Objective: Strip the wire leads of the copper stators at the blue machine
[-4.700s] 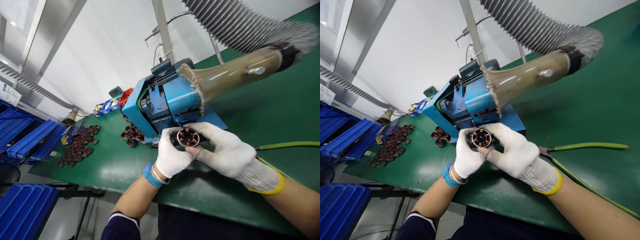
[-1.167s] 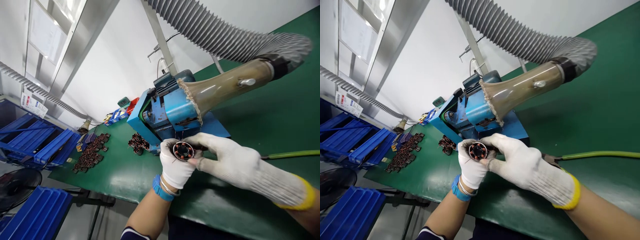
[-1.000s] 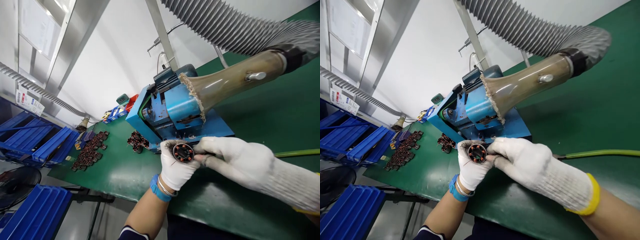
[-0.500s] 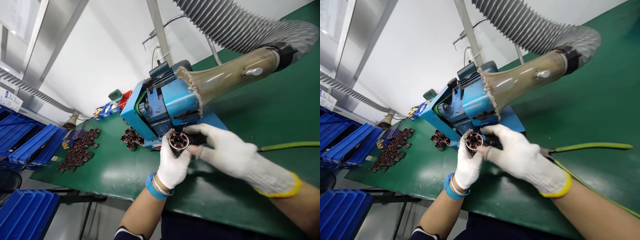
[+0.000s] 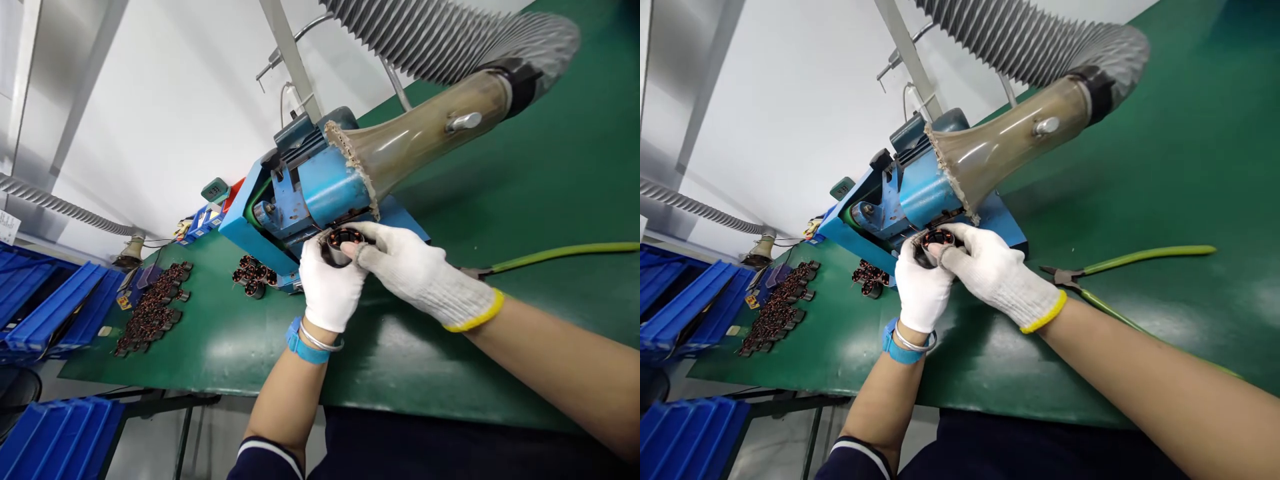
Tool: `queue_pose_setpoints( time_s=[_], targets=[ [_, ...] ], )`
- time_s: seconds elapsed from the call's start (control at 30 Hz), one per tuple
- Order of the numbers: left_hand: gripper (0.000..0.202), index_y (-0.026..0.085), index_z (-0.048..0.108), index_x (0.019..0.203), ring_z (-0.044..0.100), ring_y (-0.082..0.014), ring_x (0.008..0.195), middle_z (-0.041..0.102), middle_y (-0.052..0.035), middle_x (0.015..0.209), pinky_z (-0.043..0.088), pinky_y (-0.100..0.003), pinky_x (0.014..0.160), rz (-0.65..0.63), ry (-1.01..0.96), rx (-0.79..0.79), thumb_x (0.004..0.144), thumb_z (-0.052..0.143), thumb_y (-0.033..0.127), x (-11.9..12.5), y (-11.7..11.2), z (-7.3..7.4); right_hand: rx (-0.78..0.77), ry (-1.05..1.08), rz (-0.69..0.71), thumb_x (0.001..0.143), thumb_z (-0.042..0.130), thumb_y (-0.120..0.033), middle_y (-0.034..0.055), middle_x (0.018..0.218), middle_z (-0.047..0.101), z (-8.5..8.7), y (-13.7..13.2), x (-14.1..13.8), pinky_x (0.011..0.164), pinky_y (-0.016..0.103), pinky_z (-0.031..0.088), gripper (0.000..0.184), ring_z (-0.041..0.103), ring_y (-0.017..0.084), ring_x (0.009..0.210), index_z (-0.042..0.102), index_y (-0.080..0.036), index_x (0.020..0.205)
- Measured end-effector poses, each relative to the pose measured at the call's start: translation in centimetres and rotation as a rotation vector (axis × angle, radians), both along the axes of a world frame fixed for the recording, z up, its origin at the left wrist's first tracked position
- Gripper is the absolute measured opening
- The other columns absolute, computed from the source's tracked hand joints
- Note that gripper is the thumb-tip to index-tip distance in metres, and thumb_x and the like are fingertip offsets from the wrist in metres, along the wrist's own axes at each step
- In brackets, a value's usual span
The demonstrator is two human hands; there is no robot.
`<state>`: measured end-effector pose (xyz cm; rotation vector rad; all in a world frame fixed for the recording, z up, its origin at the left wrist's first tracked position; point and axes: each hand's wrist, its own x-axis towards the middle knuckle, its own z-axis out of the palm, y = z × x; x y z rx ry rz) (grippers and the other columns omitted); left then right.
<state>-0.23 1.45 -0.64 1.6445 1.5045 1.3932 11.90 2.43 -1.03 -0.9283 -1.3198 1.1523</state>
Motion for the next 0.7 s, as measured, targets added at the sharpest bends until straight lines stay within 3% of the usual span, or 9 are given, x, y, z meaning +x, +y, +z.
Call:
queue_pose_setpoints(
  time_s=[0.23,0.53,0.63,0.7],
  targets=[
    [0.039,0.022,0.068,0.111,0.076,-0.0283,0.105,0.078,-0.0099,0.111,0.062,-0.044,0.098,-0.014,0.046,0.000,0.076,0.084,0.027,0.5,0.2,0.4,0.037,0.105,-0.062,0.086,0.069,-0.041,0.0084,0.113,0.080,-1.1,0.0,0.1,0.098,0.043,0.063,0.036,0.075,0.030,0.107,0.075,-0.020,0.115],
    [0.042,0.023,0.069,0.110,0.075,-0.0312,0.108,0.077,-0.0102,0.112,0.061,-0.049,0.101,-0.024,0.028,0.023,0.072,0.086,0.024,0.8,-0.4,0.0,-0.024,0.030,-0.128,0.082,0.074,-0.043,0.0098,0.110,0.080,-1.4,-1.0,0.4,0.093,0.045,0.065,0.044,0.077,0.032,0.104,0.071,-0.022,0.121],
    [0.054,0.024,0.069,0.114,0.075,-0.0308,0.109,0.076,-0.0110,0.116,0.061,-0.048,0.104,-0.122,-0.082,0.042,0.067,0.094,0.034,-0.9,-2.3,-0.4,0.017,0.009,-0.095,0.078,0.081,-0.053,0.0106,0.112,0.078,-1.7,-2.4,0.4,0.091,0.047,0.066,0.051,0.076,0.033,0.103,0.072,-0.023,0.119],
    [0.058,0.023,0.070,0.110,0.076,-0.0307,0.104,0.078,-0.0109,0.109,0.062,-0.048,0.102,-0.194,-0.228,-0.052,0.065,0.096,0.049,-2.4,-4.0,-0.7,0.075,-0.035,-0.038,0.075,0.083,-0.064,0.0116,0.113,0.077,-2.0,-3.4,0.4,0.094,0.050,0.065,0.057,0.075,0.035,0.105,0.073,-0.024,0.115]
  ],
)
